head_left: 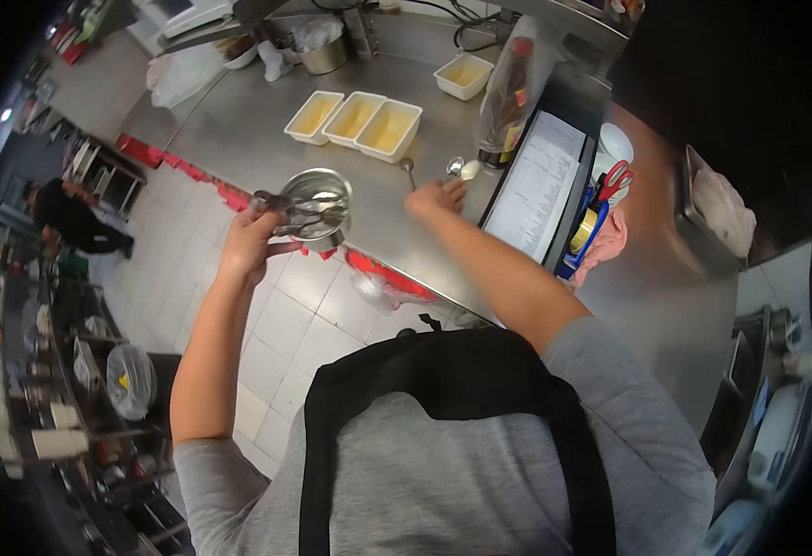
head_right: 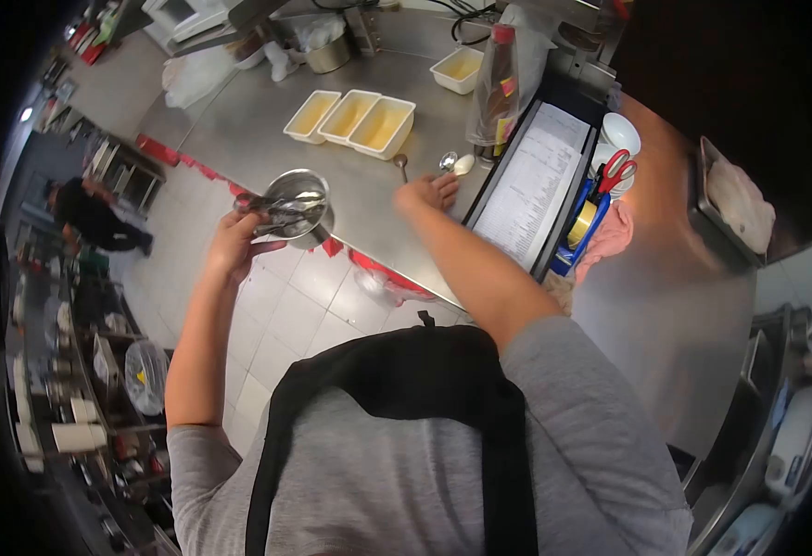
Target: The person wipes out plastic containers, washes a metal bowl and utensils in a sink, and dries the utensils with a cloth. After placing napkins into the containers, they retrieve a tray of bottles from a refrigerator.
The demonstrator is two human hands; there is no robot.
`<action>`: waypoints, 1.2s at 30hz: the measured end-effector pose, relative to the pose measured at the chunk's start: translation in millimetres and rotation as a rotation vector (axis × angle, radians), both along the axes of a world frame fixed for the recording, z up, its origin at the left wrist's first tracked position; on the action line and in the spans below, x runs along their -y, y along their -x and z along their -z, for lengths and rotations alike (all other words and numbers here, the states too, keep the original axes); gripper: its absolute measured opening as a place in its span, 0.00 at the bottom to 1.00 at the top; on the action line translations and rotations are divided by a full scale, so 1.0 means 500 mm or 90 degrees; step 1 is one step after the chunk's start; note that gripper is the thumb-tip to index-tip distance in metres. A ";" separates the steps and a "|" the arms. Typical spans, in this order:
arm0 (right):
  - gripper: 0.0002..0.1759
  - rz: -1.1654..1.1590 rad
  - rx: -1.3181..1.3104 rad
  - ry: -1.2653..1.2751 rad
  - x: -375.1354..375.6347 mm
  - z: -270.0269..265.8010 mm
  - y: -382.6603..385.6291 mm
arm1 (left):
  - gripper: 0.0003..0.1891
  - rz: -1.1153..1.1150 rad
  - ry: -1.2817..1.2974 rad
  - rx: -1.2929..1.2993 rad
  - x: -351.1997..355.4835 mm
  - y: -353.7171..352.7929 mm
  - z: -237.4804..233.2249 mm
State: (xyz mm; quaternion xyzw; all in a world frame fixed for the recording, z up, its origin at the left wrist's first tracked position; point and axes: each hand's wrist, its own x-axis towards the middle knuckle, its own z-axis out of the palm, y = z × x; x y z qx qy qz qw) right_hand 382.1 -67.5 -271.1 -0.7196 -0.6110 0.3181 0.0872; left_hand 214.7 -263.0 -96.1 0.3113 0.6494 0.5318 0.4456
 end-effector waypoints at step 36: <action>0.11 0.076 0.098 -0.438 0.368 0.102 -0.531 | 0.14 0.311 -0.164 -0.521 -0.391 -0.135 0.347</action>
